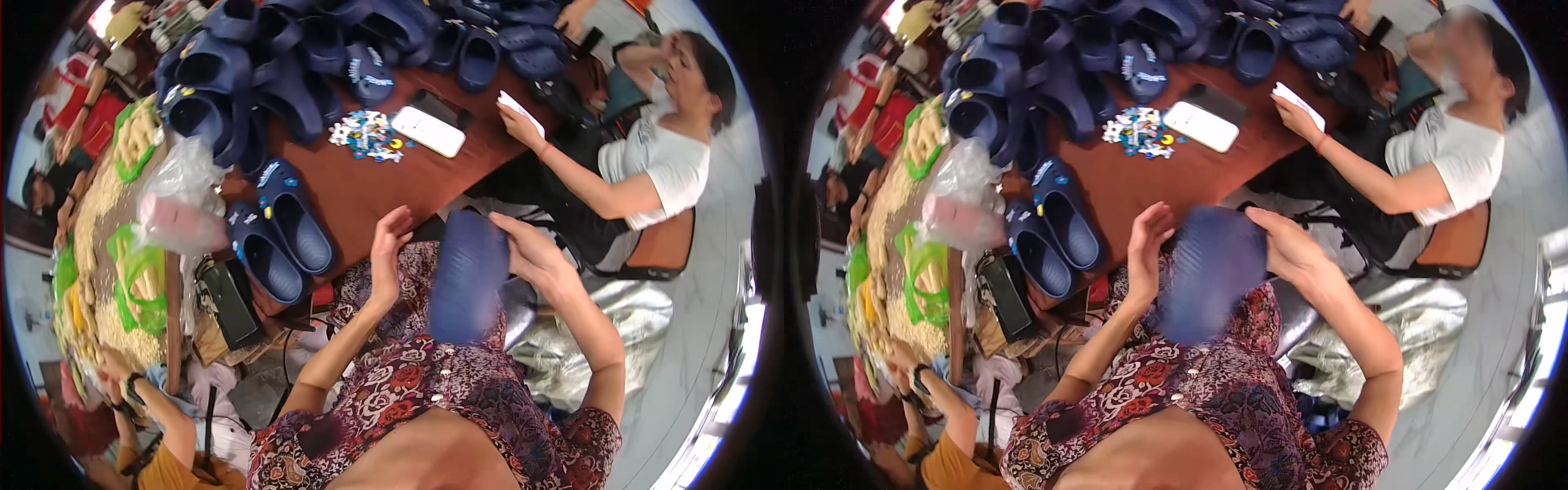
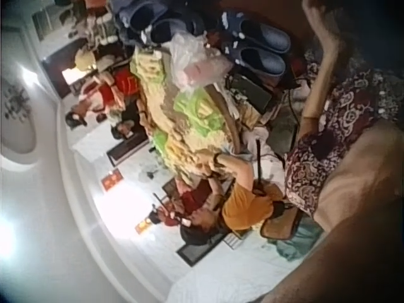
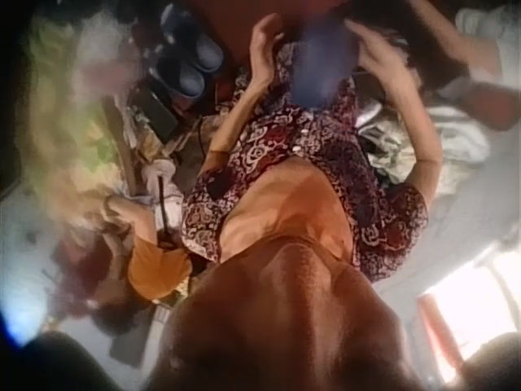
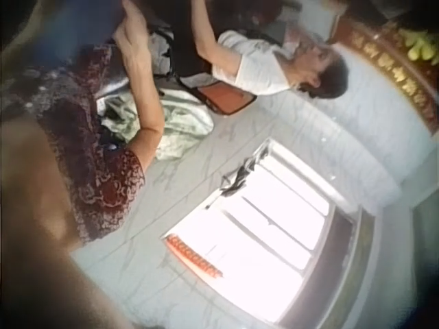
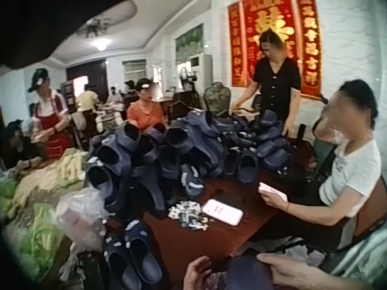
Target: The recorder attaches decorative charms to blue foam clogs.
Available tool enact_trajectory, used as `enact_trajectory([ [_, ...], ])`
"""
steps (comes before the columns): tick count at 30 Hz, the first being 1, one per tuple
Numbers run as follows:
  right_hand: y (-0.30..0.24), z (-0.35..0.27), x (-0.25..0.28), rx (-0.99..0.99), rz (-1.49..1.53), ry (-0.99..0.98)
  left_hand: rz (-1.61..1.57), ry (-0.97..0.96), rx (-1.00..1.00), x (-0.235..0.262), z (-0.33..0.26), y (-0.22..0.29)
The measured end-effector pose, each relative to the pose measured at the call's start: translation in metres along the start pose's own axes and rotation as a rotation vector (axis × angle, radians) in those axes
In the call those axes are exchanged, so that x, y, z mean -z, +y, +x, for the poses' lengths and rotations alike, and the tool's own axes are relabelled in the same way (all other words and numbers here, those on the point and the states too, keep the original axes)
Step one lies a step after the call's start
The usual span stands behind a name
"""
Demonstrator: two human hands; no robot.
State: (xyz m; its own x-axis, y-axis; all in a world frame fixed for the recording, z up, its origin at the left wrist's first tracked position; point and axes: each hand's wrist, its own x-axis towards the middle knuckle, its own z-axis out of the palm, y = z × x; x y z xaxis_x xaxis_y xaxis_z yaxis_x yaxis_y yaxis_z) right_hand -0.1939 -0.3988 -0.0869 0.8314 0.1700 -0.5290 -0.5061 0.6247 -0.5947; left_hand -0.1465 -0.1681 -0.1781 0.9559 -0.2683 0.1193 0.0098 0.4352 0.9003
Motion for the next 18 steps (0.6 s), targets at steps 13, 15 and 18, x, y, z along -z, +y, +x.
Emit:
enact_trajectory([
  [13, 0.010, 0.173, -0.147, -0.010, 0.374, 0.222, 0.143, 0.492, -0.136, 0.060, 0.044, 0.062],
  [15, 0.015, 0.206, -0.139, -0.049, 0.436, 0.248, 0.203, 0.432, -0.103, 0.062, 0.053, 0.061],
  [18, 0.020, 0.224, -0.123, -0.081, 0.402, 0.149, 0.240, 0.349, -0.039, 0.063, 0.063, 0.057],
])
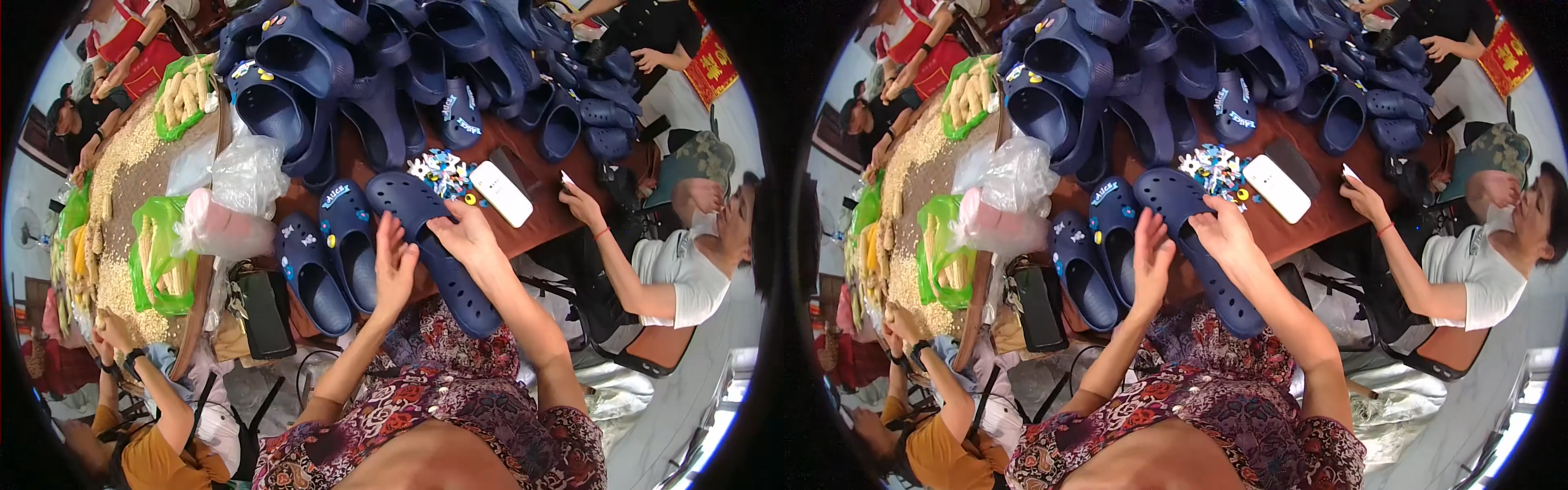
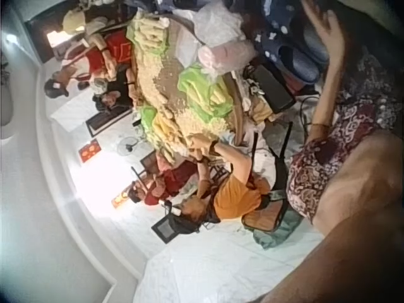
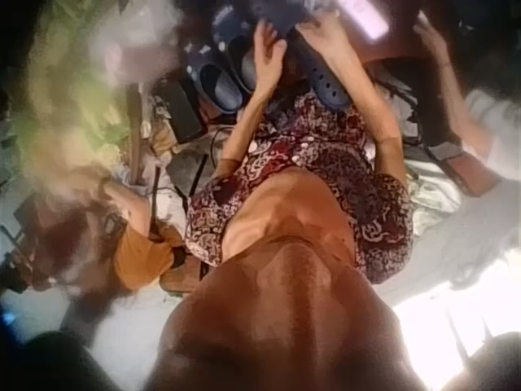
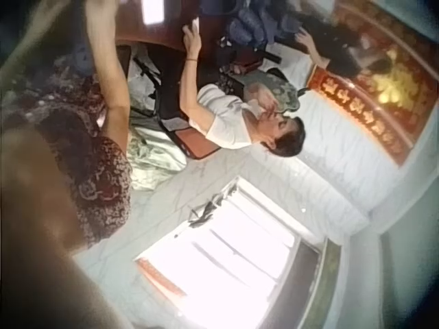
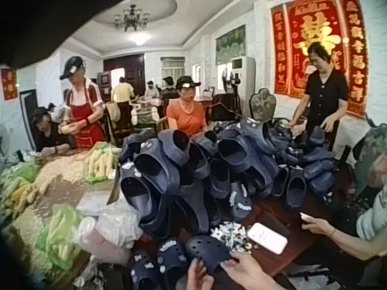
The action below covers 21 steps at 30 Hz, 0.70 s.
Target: The recorder attaches decorative charms to blue foam clogs.
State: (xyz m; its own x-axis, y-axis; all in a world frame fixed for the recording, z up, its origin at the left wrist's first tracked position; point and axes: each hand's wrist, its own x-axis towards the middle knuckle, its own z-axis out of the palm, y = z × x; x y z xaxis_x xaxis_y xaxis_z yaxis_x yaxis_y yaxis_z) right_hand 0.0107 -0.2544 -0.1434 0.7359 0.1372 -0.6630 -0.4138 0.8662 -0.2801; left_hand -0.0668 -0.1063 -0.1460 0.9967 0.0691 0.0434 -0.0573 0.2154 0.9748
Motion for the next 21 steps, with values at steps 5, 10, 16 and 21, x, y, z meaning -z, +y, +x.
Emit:
enact_trajectory([
  [5, 0.001, -0.049, -0.021, -0.032, -0.148, -0.047, 0.204, -0.062, -0.076, 0.004, -0.002, -0.006],
  [10, -0.012, -0.124, -0.044, 0.187, -0.400, -0.208, 0.469, -0.107, -0.170, 0.010, -0.004, 0.007],
  [16, -0.037, -0.108, 0.022, 0.495, -0.744, -0.114, 0.467, -0.111, -0.126, 0.005, -0.022, 0.013],
  [21, -0.033, -0.100, 0.043, 0.444, -1.105, -0.150, 0.300, -0.014, 0.071, -0.012, -0.053, -0.004],
])
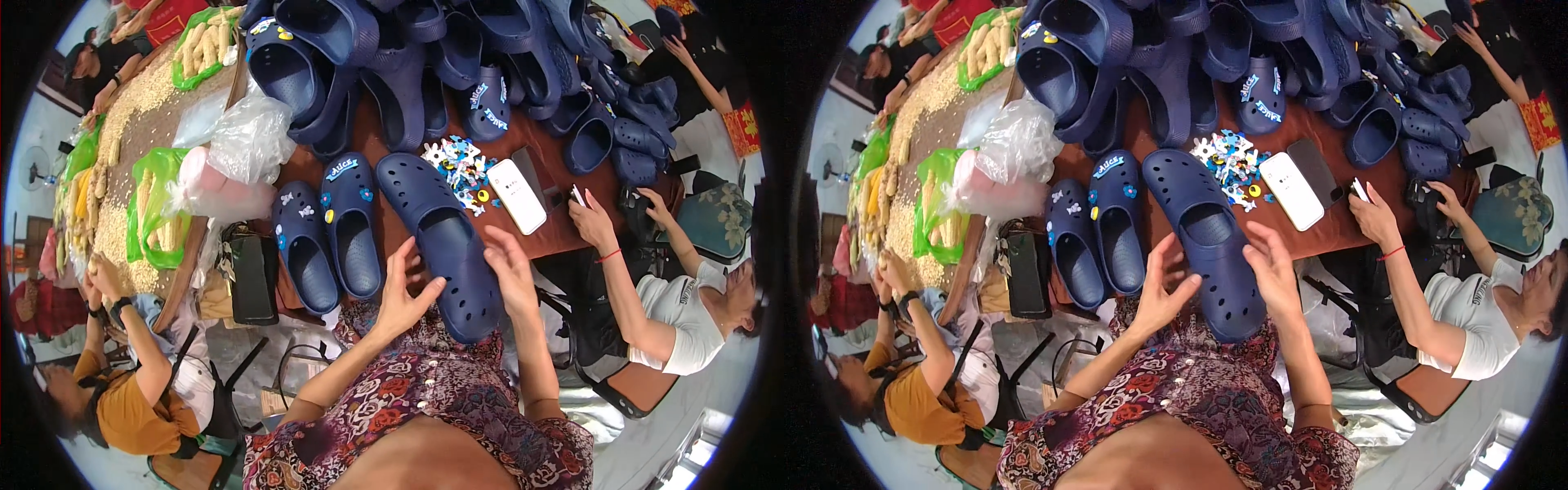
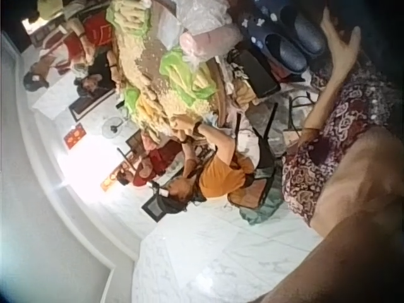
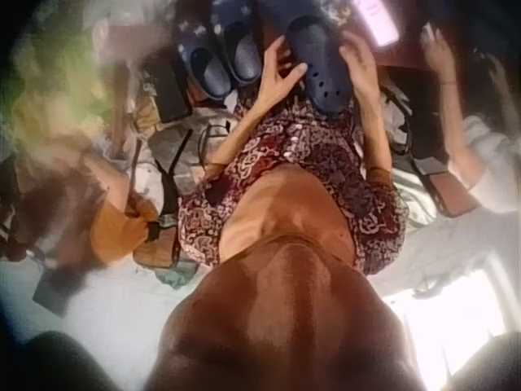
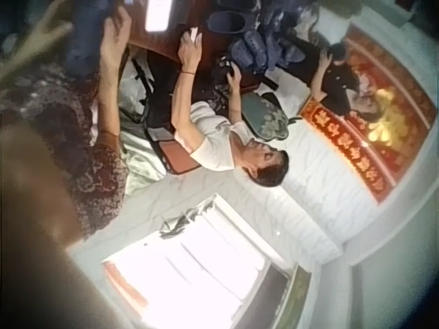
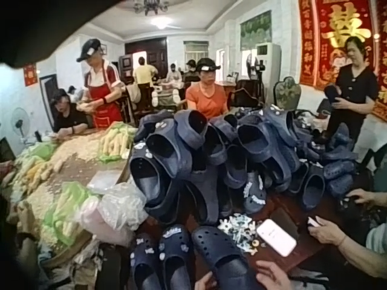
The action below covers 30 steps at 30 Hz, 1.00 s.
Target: The recorder attaches decorative charms to blue foam clogs.
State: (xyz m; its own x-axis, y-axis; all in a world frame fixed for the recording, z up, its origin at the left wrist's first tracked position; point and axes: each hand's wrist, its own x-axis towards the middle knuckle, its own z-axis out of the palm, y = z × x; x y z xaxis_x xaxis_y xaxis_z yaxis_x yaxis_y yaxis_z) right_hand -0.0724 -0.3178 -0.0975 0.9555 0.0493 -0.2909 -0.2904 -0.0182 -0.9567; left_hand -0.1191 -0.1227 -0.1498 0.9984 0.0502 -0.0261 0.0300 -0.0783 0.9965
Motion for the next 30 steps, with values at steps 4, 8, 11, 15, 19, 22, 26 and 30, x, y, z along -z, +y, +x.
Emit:
enact_trajectory([
  [4, 0.010, 0.003, 0.003, 0.036, 0.065, -0.118, -0.160, -0.139, 0.169, -0.018, -0.013, 0.000],
  [8, 0.017, 0.005, 0.007, 0.043, 0.056, -0.150, -0.106, -0.084, 0.211, -0.027, -0.013, 0.006],
  [11, 0.020, 0.005, 0.013, 0.068, 0.058, -0.166, -0.114, -0.053, 0.223, -0.028, -0.011, -0.004],
  [15, 0.028, 0.008, 0.020, 0.025, 0.037, -0.141, -0.330, -0.095, 0.271, -0.016, -0.007, 0.007],
  [19, 0.047, 0.018, 0.023, -0.140, 0.050, -0.175, -0.394, -0.113, 0.351, -0.004, -0.007, 0.022],
  [22, 0.062, 0.025, 0.023, -0.132, 0.062, -0.198, -0.406, -0.101, 0.323, 0.000, -0.010, 0.012],
  [26, 0.081, 0.036, 0.022, -0.126, 0.094, -0.254, -0.491, -0.074, 0.329, -0.008, -0.014, 0.000],
  [30, 0.080, 0.044, 0.017, -0.127, 0.065, -0.253, -0.543, -0.066, 0.313, -0.011, -0.016, -0.002],
])
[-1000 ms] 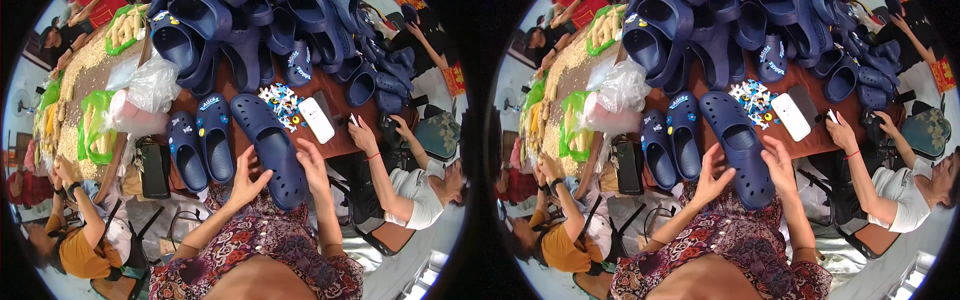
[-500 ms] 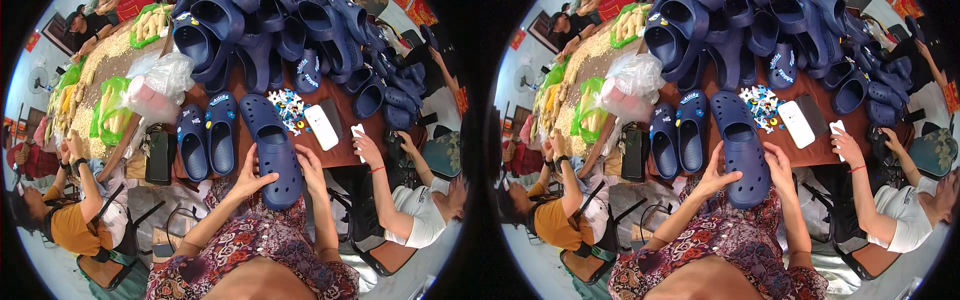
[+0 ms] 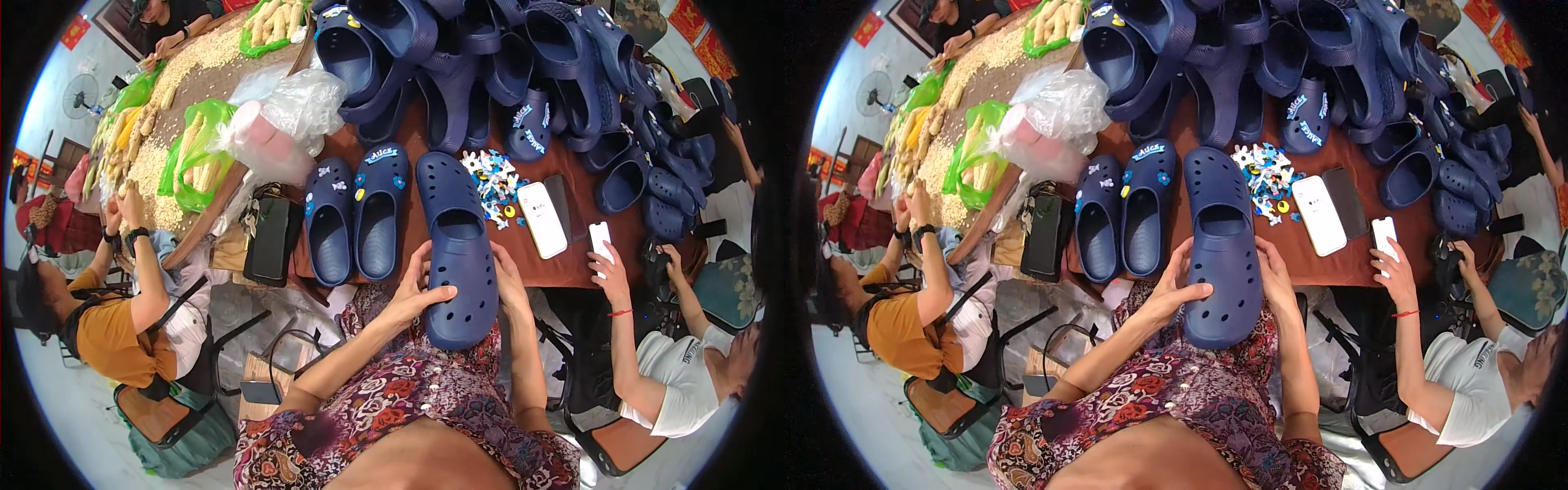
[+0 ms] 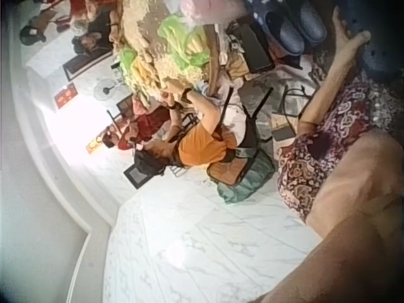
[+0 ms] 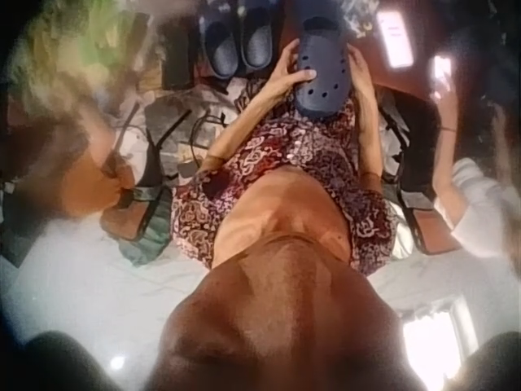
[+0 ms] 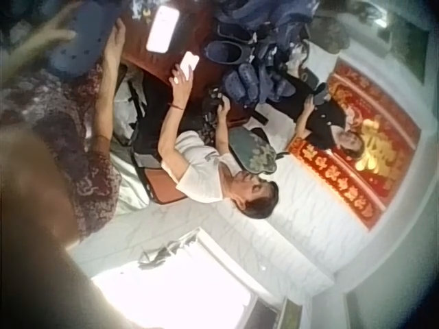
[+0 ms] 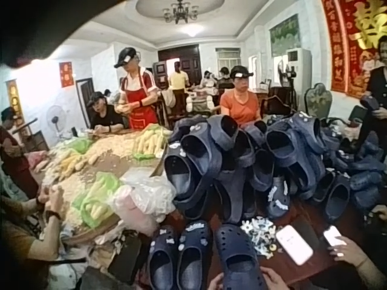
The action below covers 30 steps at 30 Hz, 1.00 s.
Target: The recorder attaches decorative charms to blue foam clogs.
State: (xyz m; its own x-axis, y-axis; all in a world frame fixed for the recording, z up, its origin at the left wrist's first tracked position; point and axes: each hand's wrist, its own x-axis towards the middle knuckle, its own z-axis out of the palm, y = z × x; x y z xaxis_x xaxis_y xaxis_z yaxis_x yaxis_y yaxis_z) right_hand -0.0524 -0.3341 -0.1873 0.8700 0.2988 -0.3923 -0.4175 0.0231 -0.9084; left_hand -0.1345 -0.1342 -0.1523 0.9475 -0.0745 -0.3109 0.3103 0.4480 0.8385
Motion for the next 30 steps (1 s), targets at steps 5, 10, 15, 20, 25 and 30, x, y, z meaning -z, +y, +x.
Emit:
enact_trajectory([
  [5, -0.005, 0.001, -0.009, -0.030, 0.104, 0.042, 0.019, -0.033, 0.033, -0.001, -0.006, 0.007],
  [10, 0.007, 0.007, -0.002, 0.040, 0.054, 0.042, 0.000, -0.053, 0.120, -0.001, -0.013, 0.027],
  [15, 0.019, 0.009, -0.007, 0.131, -0.084, 0.135, -0.021, -0.108, 0.176, -0.002, -0.024, 0.048],
  [20, 0.038, 0.015, -0.003, 0.262, -0.084, 0.159, -0.044, -0.212, 0.245, 0.005, -0.041, 0.045],
  [25, 0.046, 0.017, 0.001, 0.343, -0.126, 0.177, -0.133, -0.225, 0.257, 0.008, -0.057, 0.079],
  [30, 0.049, 0.015, 0.002, 0.391, -0.212, 0.251, -0.076, -0.249, 0.164, 0.034, -0.068, 0.091],
])
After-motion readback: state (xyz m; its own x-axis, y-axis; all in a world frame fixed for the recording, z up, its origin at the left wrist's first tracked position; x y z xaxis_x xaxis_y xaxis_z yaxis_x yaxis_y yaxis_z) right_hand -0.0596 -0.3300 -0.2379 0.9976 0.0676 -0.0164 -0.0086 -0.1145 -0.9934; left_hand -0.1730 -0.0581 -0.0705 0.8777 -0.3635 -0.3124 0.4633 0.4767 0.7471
